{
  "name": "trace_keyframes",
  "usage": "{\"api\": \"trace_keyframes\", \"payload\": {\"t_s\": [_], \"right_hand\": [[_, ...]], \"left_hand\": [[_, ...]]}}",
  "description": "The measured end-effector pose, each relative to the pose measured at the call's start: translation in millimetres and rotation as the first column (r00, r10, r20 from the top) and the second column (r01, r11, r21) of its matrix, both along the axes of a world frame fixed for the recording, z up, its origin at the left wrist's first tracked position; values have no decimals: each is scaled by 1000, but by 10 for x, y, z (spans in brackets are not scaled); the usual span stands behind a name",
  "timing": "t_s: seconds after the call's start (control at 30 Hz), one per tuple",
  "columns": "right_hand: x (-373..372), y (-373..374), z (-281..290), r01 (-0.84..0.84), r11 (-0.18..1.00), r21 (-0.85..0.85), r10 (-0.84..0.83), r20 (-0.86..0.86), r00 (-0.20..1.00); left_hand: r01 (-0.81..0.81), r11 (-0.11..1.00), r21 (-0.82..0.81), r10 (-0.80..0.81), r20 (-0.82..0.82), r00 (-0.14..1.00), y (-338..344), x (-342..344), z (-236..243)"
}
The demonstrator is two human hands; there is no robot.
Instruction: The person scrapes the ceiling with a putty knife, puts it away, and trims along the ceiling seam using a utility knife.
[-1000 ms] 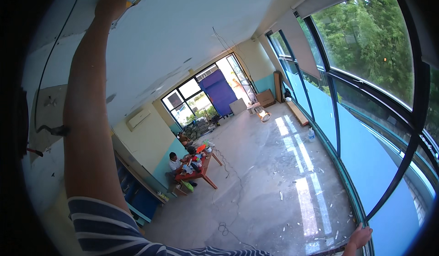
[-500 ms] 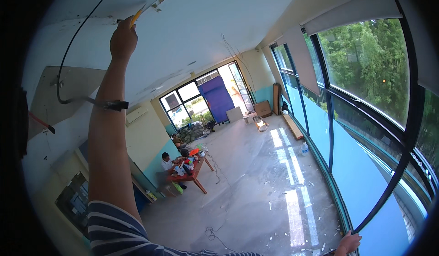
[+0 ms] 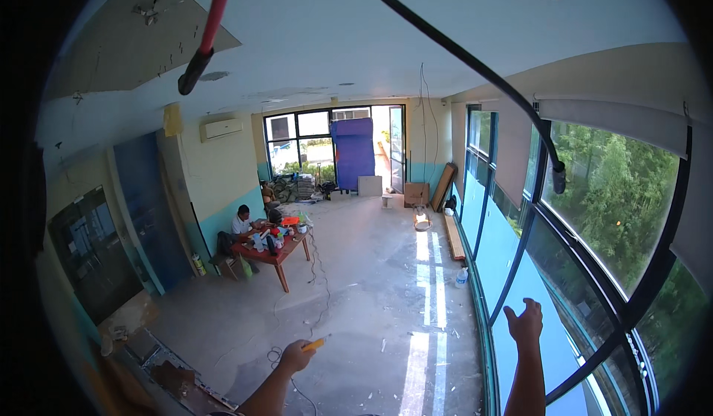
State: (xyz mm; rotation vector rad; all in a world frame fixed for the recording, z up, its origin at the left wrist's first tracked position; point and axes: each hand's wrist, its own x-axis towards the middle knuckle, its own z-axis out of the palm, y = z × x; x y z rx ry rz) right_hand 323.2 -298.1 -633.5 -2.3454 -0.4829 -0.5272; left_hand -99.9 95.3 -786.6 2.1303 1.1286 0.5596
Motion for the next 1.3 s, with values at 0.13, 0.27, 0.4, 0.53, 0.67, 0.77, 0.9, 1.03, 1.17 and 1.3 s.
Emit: {"api": "trace_keyframes", "payload": {"t_s": [0.13,0.27,0.4,0.53,0.67,0.77,0.9,1.03,1.17,1.3], "right_hand": [[-225,1270,2031,-427,904,-3,388,424,818],[-655,2116,3702,-483,865,-140,459,612,645],[-626,2792,4889,-323,945,-62,237,808,539],[-662,3141,5661,-210,978,21,105,816,569],[-746,3251,5987,-111,993,48,28,802,597],[-770,3317,6117,-9,1000,8,-2,853,522],[-922,3222,6171,-73,997,-34,76,715,695],[-1249,3381,5655,-120,982,-147,190,744,641],[-1153,3626,4947,-257,928,-271,373,696,613],[-1185,3733,3944,-569,664,-485,722,217,657]], "left_hand": [[108,898,-427,-307,-431,849,-617,-1019,-1619],[-115,809,-577,-282,-553,784,-728,-1581,-1921],[-225,759,-611,-202,-549,811,-658,-1812,-1922],[-274,723,-635,-141,-523,840,-632,-1965,-1895],[-290,703,-650,-112,-504,857,-607,-2043,-1872],[-292,694,-658,-98,-488,867,-555,-2065,-1867],[-299,680,-669,-91,-482,871,-544,-2158,-1854],[-338,653,-678,-62,-492,868,-638,-2333,-1895],[-350,639,-685,-68,-503,861,-723,-2518,-2029],[-371,628,-684,-68,-523,849,-994,-2830,-2194]]}}
